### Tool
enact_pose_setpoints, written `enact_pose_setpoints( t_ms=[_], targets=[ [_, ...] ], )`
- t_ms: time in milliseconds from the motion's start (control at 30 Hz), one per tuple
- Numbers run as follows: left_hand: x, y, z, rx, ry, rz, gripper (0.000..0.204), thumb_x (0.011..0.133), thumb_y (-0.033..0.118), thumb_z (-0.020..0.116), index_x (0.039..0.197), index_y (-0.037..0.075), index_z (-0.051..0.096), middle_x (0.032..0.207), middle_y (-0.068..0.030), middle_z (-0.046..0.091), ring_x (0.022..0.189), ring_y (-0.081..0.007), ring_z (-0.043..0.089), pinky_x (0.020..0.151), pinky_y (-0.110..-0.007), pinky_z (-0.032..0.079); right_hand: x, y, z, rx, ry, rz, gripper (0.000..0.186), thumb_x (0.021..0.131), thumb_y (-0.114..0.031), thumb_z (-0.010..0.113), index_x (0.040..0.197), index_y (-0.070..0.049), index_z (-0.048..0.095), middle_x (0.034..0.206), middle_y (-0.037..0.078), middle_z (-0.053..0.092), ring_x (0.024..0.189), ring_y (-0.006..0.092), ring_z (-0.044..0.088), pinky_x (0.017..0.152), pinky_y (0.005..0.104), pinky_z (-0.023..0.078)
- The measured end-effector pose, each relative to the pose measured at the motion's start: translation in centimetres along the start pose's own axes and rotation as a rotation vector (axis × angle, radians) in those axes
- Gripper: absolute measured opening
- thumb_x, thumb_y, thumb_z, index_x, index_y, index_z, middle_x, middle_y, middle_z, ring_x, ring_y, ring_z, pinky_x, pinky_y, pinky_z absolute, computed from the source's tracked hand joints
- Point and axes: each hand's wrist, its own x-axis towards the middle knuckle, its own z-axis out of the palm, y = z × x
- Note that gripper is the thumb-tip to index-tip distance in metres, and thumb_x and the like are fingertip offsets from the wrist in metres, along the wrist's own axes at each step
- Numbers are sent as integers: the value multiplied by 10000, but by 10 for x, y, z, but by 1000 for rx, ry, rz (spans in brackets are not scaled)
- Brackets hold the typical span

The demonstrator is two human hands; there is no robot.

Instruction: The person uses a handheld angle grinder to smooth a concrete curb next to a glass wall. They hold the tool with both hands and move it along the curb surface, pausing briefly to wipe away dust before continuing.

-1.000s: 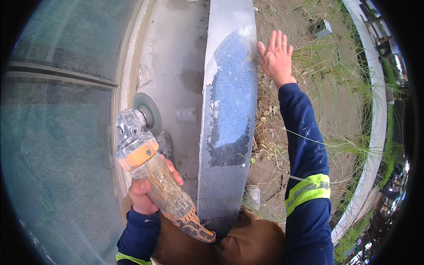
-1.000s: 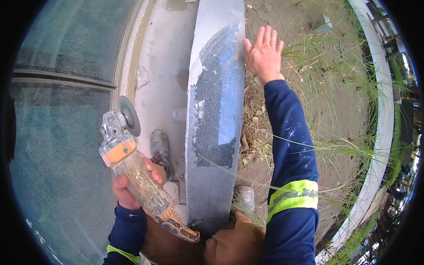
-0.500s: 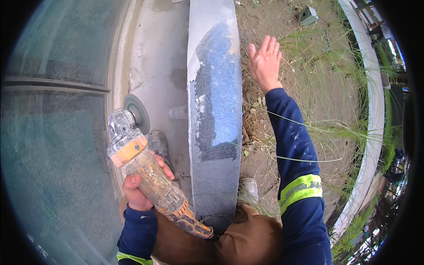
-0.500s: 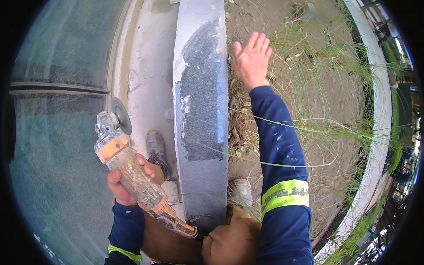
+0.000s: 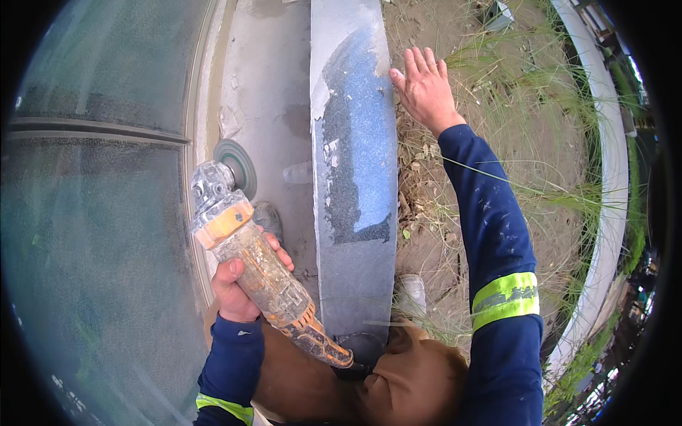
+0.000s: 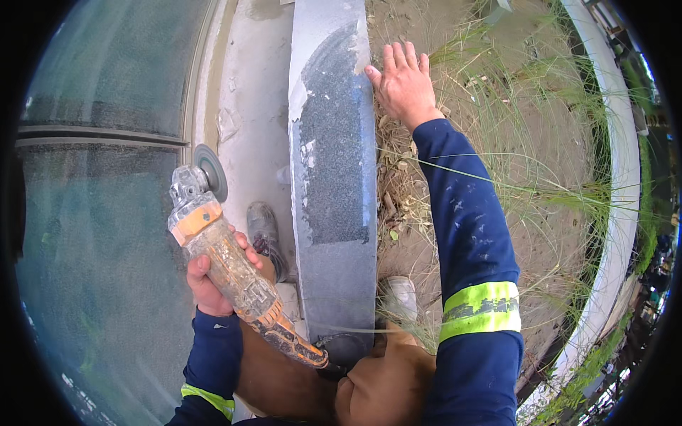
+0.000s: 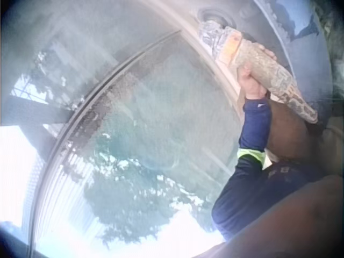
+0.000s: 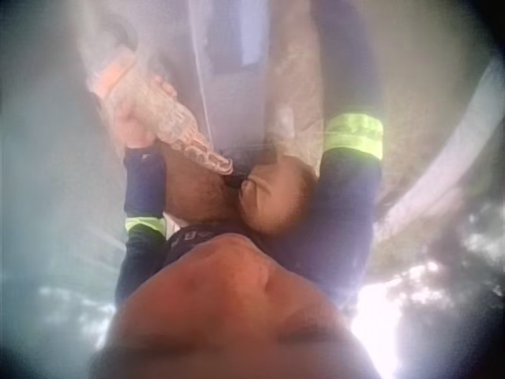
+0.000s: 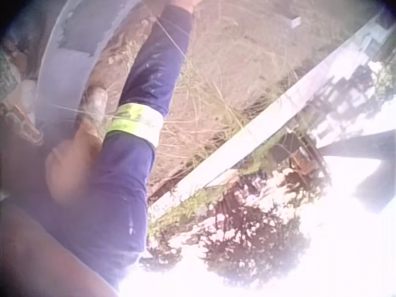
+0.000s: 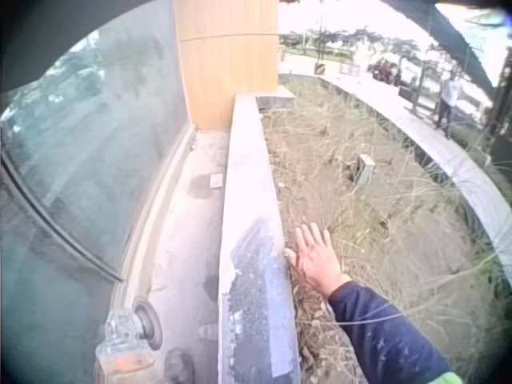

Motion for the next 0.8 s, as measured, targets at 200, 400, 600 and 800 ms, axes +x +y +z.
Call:
enact_pose_setpoints(
  t_ms=[200,400,600,800],
  targets=[
    [-6,-6,-10,28,12,-58,610,789,321,717,1244,-16,490,1077,-168,617,927,-333,689,812,-468,599,-111,-109,-52,719,-52,98,565,1049,-374,410,1349,102,457,1342,329,520,1308,495,444,1121,501,354],
    [-9,-21,-12,178,50,-51,558,791,344,708,1179,-28,560,996,-178,669,900,-290,702,807,-410,602,-233,-190,-107,1706,-703,376,753,1006,-409,560,1521,41,246,1469,286,420,1369,392,423,1139,452,342],
    [2,-46,13,183,70,-37,433,804,238,699,1130,-29,596,976,-147,673,852,-242,694,776,-371,592,-229,-209,-134,1566,-441,141,1053,916,-467,686,1537,78,33,1543,261,279,1434,356,304,1175,444,263],
    [15,-54,37,265,-25,-56,504,813,218,725,1241,20,547,1099,-82,636,997,-167,617,867,-337,516,-215,-193,-141,1673,-475,366,1133,853,-458,768,1552,39,29,1513,225,327,1380,300,379,1124,415,354]
  ],
)
